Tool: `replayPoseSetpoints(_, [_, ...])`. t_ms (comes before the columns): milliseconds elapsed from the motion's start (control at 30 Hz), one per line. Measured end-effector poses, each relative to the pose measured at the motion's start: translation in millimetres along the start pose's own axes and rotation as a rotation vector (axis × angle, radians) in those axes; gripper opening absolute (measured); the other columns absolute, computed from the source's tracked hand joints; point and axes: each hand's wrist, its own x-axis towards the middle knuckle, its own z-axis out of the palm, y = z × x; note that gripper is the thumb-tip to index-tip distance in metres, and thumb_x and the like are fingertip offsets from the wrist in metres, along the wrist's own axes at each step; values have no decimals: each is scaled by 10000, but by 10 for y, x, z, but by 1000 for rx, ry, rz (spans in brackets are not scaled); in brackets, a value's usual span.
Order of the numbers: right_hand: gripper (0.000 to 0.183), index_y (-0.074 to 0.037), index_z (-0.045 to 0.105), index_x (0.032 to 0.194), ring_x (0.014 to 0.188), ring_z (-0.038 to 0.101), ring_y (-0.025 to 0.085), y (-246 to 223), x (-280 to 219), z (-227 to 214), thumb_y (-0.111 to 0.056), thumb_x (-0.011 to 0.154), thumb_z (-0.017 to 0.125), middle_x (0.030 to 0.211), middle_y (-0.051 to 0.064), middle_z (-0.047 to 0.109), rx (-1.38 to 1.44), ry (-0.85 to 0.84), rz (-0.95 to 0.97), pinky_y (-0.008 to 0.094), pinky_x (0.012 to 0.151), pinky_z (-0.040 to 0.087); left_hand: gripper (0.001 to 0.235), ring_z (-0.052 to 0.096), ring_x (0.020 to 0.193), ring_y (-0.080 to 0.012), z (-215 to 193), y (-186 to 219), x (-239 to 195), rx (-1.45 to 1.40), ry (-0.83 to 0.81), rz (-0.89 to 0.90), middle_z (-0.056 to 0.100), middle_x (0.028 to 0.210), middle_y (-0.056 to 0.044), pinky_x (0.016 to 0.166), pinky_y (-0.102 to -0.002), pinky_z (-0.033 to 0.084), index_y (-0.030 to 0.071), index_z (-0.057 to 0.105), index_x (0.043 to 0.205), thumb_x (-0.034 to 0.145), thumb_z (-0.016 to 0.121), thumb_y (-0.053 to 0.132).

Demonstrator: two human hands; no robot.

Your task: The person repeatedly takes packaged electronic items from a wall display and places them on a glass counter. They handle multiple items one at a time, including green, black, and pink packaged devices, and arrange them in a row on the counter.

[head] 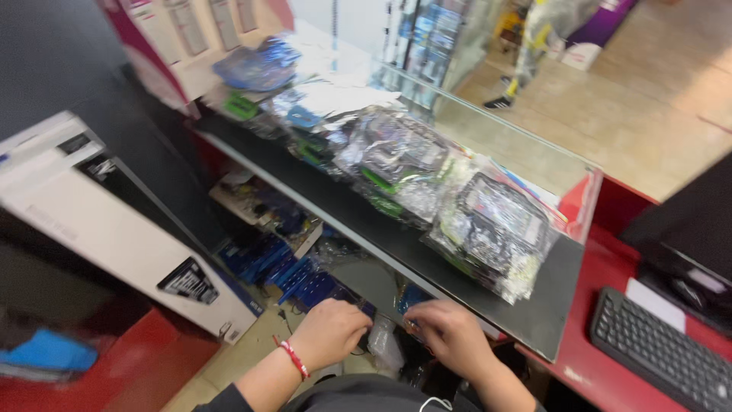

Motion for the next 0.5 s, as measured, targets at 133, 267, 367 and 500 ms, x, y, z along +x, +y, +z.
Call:
replayPoseSetpoints(133, [387,-203,799,1088,1057,756,219,57,-136,347,-60,810,570,1122,-4,821,98,-277,68,348,920,563,224,696,873,-265,150,116,-621,-25,-16,-291,767,965,4,757,-463,517,179,785,1043,971,575,207])
replayPoseSetpoints(267, [654,-264,735,1248,1186,682,241,-191,8,615,30,729,465,1267,-7,745,126,-781,131,406,961,527,195,691,917,-239,324,228,-1345,-12,45,-490,756,967,30,776,-440,499,213,758,1001,949,570,200])
replayPoseSetpoints(367, [538,-287,669,1347,1186,654,190,-465,174,891,-58,942,398,1346,-15,671,63,-1032,214,380,944,534,193,697,872,-234,513,304,-1893,11,127,-652,759,937,53,766,-434,503,241,767,986,946,579,251])
replayPoseSetpoints(500, [530,-249,746,1225,1124,702,200,-543,176,1507,-30,826,475,1231,-24,757,104,-903,-63,363,926,550,140,685,841,-248,582,404,-2585,75,152,-802,736,885,48,744,-444,503,261,748,942,934,608,277])
